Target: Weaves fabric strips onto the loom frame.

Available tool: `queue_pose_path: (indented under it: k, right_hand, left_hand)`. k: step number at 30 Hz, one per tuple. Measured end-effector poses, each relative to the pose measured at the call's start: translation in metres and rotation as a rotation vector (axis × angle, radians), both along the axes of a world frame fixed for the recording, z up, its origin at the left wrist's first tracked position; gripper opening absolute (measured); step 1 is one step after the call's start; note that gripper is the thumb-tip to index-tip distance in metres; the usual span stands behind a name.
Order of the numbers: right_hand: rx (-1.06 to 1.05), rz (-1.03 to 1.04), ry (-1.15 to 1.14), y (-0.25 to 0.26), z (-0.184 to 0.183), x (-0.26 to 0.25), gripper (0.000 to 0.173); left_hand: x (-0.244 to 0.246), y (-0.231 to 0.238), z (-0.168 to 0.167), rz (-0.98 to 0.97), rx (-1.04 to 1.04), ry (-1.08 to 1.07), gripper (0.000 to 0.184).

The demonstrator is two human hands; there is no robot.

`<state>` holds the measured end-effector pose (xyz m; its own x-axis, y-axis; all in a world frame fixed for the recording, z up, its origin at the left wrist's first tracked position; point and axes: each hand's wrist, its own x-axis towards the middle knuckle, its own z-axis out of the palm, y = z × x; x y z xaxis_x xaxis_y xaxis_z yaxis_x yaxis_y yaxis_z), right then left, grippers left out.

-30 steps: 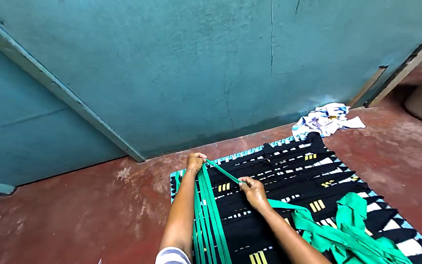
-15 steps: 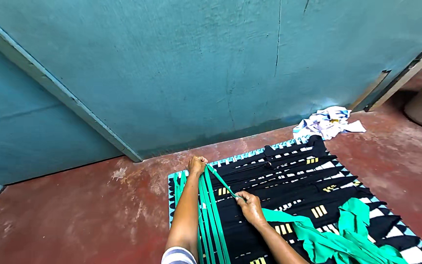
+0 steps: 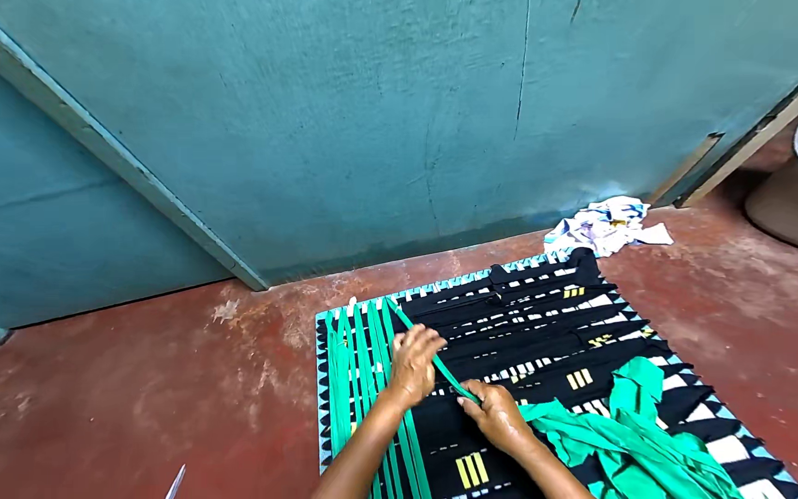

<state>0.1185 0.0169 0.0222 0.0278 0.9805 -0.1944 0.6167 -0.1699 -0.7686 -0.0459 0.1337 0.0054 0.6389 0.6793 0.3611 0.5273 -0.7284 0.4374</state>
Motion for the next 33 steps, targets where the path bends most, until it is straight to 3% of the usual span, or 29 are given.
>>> queue_pose_path:
  k: [3, 8, 14, 19, 25, 29, 33]
  right_hand:
    - [0.031, 0.078, 0.022, -0.026, 0.006, 0.016, 0.022]
    - [-0.004, 0.283, 0.007, -0.073, 0.014, 0.050, 0.019]
    - [-0.194, 0.421, -0.238, -0.118, 0.041, 0.087, 0.015]
    - [-0.098, 0.372, -0.038, -0.167, 0.070, 0.111, 0.012]
    - [0.037, 0.362, 0.186, -0.235, 0.065, 0.085, 0.019]
    - [-0.064, 0.451, 0.151, -0.265, 0.044, 0.051, 0.023]
    - [-0.207, 0.581, 0.084, -0.284, 0.027, 0.017, 0.022]
  left_hand:
    - [-0.001, -0.053, -0.001, -0.146, -0.011, 0.067, 0.045]
    - [0.000, -0.114, -0.012, -0.212, 0.238, -0.038, 0.017]
    - [-0.001, -0.178, 0.002, -0.309, 0.218, -0.157, 0.020]
    - [-0.015, -0.227, 0.023, -0.263, 0.190, -0.175, 0.023]
    - [-0.035, -0.300, 0.013, -0.106, 0.322, -0.143, 0.030]
    - [-0.048, -0.356, -0.010, -0.029, 0.359, -0.077, 0.019]
    - [-0.061, -0.403, -0.033, 0.095, 0.346, -0.080, 0.019]
